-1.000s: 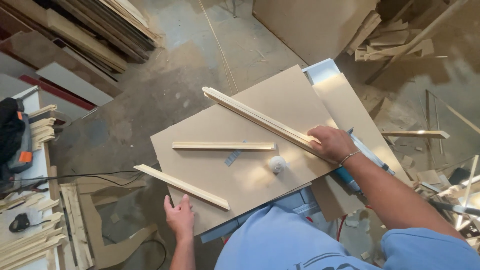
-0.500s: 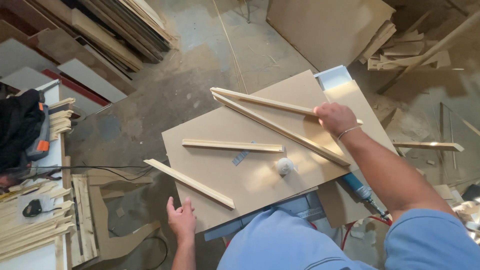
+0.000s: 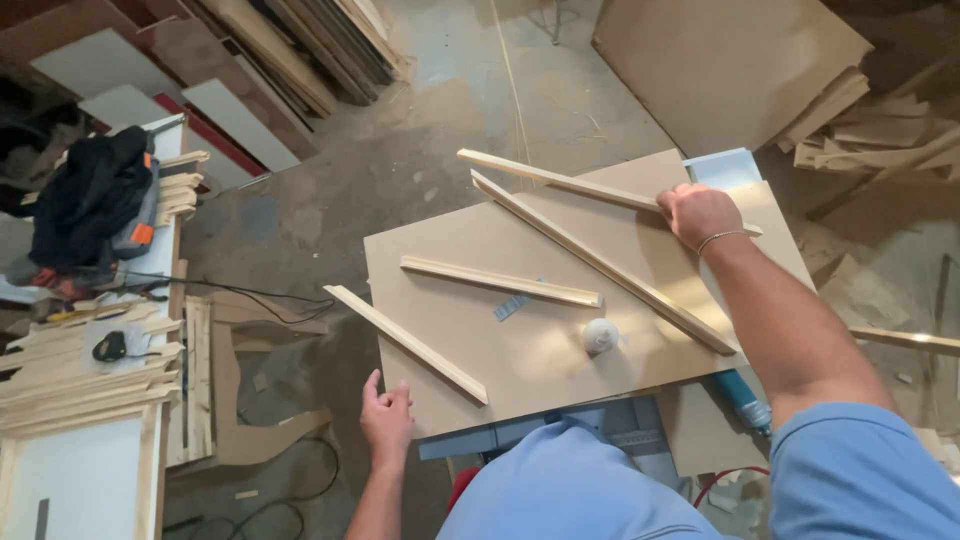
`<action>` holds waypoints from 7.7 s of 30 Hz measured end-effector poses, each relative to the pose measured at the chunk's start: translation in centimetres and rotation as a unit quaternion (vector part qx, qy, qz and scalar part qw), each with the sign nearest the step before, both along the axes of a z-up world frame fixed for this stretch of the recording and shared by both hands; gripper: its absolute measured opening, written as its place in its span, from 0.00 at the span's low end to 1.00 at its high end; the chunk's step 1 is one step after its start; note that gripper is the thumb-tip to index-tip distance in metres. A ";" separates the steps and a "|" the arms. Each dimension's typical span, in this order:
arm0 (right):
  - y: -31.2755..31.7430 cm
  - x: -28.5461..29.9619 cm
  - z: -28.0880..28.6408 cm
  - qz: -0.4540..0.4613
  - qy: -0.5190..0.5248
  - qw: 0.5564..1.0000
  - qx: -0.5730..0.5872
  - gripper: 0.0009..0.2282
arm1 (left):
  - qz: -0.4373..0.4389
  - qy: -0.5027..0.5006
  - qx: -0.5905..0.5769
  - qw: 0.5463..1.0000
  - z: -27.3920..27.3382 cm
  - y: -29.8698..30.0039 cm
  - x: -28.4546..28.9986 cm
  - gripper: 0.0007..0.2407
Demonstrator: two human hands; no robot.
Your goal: Assembling a wooden project by marking, applying glue to thin strips, and fastening them with a pneumatic nail gun.
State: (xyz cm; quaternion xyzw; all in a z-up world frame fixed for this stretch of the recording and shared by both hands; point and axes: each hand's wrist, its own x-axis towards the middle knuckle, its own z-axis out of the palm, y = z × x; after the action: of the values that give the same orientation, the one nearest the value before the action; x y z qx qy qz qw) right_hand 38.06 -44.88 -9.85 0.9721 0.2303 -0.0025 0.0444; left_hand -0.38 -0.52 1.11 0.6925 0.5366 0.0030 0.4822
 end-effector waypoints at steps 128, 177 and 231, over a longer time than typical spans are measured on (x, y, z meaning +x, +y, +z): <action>35.4 -48.5 -8.1 -0.474 0.012 0.473 0.743 0.16 | -0.750 -0.503 0.218 0.370 -13.5 7.4 5.0 0.05; 36.9 -47.8 -7.1 -0.498 -0.012 0.488 0.717 0.12 | -0.755 -0.494 0.215 0.374 -13.6 7.3 5.5 0.03; 33.5 -46.9 -6.5 -0.511 0.194 0.389 0.742 0.09 | -0.766 -0.480 0.211 0.373 -14.7 7.5 5.8 0.03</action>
State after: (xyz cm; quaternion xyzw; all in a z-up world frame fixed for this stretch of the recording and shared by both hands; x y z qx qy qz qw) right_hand -8.85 -11.35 -16.35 0.5279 -0.3964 -0.0417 -0.7499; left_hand 5.46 7.00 -13.54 0.7693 -0.5620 0.0772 0.2939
